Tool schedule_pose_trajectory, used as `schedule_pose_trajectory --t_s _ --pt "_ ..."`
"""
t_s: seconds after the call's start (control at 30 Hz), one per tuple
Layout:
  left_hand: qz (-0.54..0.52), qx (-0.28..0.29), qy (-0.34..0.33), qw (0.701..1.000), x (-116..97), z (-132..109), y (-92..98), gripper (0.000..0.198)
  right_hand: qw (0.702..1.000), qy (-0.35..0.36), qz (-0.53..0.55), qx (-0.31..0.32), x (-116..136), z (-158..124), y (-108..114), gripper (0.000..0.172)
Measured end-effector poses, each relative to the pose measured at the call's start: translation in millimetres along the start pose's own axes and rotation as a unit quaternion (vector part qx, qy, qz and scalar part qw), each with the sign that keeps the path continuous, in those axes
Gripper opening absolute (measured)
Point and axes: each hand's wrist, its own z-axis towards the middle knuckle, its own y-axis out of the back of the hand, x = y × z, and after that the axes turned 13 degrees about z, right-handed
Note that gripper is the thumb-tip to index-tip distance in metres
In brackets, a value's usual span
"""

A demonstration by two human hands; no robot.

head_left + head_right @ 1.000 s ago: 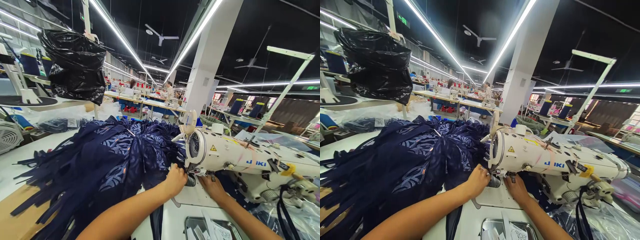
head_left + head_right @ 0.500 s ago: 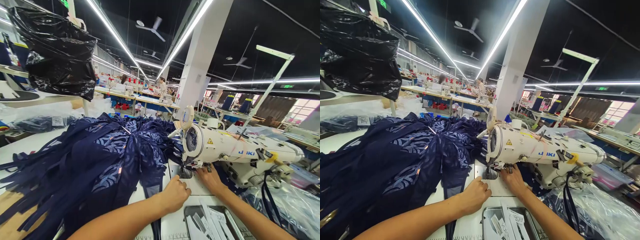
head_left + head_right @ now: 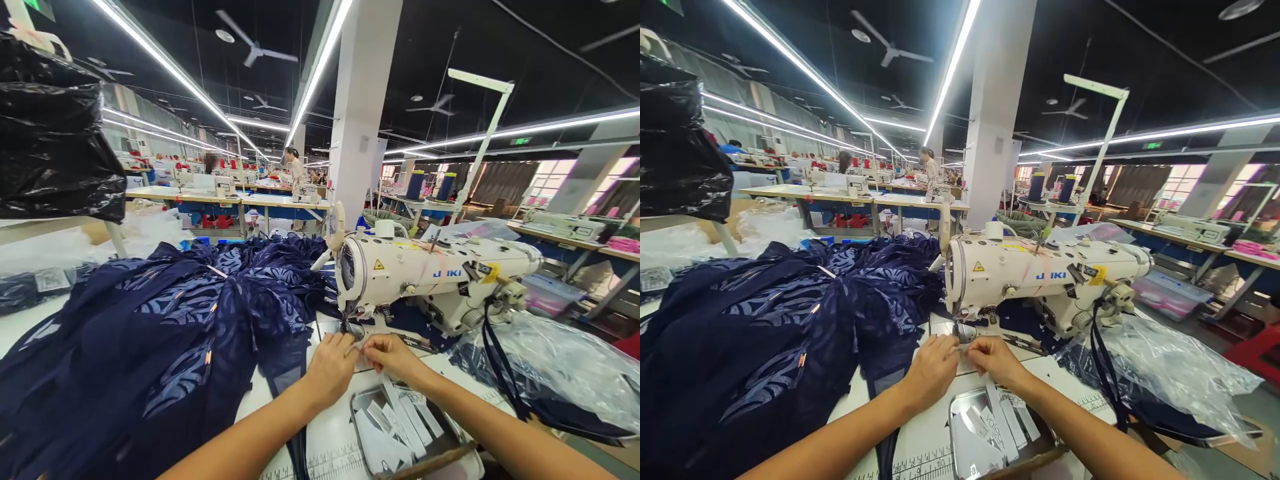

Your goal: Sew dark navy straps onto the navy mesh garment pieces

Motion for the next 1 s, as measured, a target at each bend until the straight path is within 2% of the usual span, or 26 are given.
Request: schedule_pose_trajectory --t_s 0.07,0.1,0.17,0.27,0.3,0.37,0.47,0.53,0.6,0.67,0.87,0.93,1.0 --pt "-0.028 -0.068 -0.008 0.997 1.2 2.6 0.5 0.021 0.997 0.02 -0.066 0.023 -3.3 -8.4 8.5 0.022" --pt "-0.047 -0.085 -0.028 0.995 1.9 3.7 -0.2 0.021 0.995 0.025 -0.095 0.032 -4.6 -12.7 13.3 0.019" --pt "-0.073 -0.091 -0.062 0.991 3.7 5.0 -3.2 0.023 0.987 0.027 -0.154 0.04 -5.2 -19.4 25.7 0.017" --pt "-0.067 -0.088 -0.054 0.992 7.0 4.5 -9.1 0.029 0.954 0.071 -0.291 -0.012 -1.6 -23.5 53.2 0.016" --pt "-0.057 -0.092 -0.044 0.993 8.0 4.0 -10.5 0.029 0.929 0.1 -0.354 -0.046 -0.3 -23.6 64.0 0.018" --pt "-0.034 -0.096 -0.038 0.994 9.1 3.1 -11.6 0.028 0.86 0.14 -0.482 -0.091 0.3 -23.5 84.7 0.022" --pt "-0.005 -0.08 -0.062 0.995 7.3 2.6 -10.8 0.024 0.756 0.152 -0.629 -0.102 -5.2 -24.0 104.8 0.017" --pt "0.0 -0.072 -0.077 0.994 4.3 2.9 -10.4 0.023 0.707 0.165 -0.681 -0.095 -10.8 -24.4 109.1 0.014" --pt "-0.007 -0.065 -0.086 0.994 1.4 3.0 -10.8 0.026 0.682 0.179 -0.704 -0.087 -14.9 -23.7 109.2 0.015" --pt "-0.017 -0.047 -0.081 0.996 -0.3 2.9 -11.6 0.027 0.682 0.179 -0.704 -0.083 -16.0 -21.6 108.6 0.019" --pt "-0.041 -0.001 -0.037 0.998 1.2 2.0 -11.1 0.026 0.735 0.144 -0.654 -0.109 -8.5 -15.7 103.6 0.023" --pt "-0.05 -0.001 -0.032 0.998 1.6 2.1 -10.8 0.025 0.781 0.123 -0.605 -0.092 -2.6 -16.4 94.5 0.022" --pt "-0.053 -0.003 -0.027 0.998 1.4 2.3 -10.7 0.025 0.846 0.086 -0.524 -0.049 5.5 -18.1 81.4 0.015"
